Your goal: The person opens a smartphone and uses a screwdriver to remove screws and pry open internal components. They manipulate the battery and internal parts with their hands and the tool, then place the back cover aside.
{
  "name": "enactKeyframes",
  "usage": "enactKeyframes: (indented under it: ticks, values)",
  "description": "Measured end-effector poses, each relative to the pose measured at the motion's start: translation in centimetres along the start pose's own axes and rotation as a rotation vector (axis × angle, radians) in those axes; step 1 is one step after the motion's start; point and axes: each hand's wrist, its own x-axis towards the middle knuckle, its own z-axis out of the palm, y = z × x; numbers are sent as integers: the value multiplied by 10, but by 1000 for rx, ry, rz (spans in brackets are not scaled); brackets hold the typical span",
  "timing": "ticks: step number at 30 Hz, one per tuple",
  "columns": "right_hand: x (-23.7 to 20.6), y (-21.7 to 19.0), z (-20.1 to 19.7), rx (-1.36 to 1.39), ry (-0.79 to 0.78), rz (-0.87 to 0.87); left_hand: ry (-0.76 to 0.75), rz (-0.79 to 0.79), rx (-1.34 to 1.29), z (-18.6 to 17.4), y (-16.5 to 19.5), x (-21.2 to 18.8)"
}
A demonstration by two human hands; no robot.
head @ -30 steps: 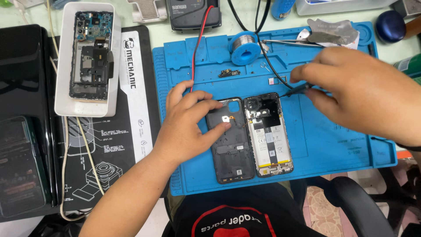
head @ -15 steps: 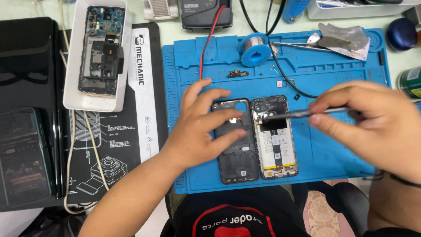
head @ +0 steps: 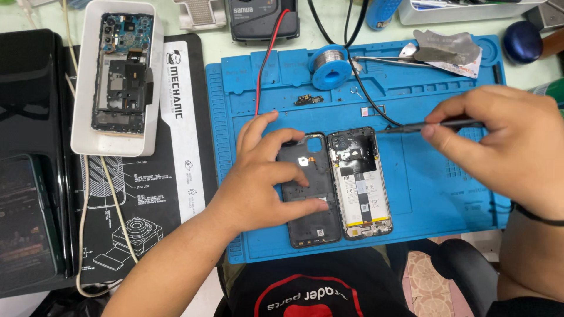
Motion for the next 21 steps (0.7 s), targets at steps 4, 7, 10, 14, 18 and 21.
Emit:
enactKeyframes:
  ticks: [4, 7, 10, 14, 18, 21]
  values:
    - [9, 6, -2, -78, -9, -13, 51, -42, 34, 1, 2, 2]
    - [13, 8, 0, -44, -28, -28, 54, -68, 60, 1, 2, 4]
    - [16, 10, 2, -42, -32, -65, 40, -85, 73, 1, 1, 5]
    - [18, 10, 3, -52, -32, -97, 31, -96, 71, 2, 1, 5]
    - [22, 1, 5, -199, -57, -52, 41, -93, 67, 3, -1, 4]
    - [26, -12, 8, -487, -30, -166, 28, -102, 69, 2, -1, 4]
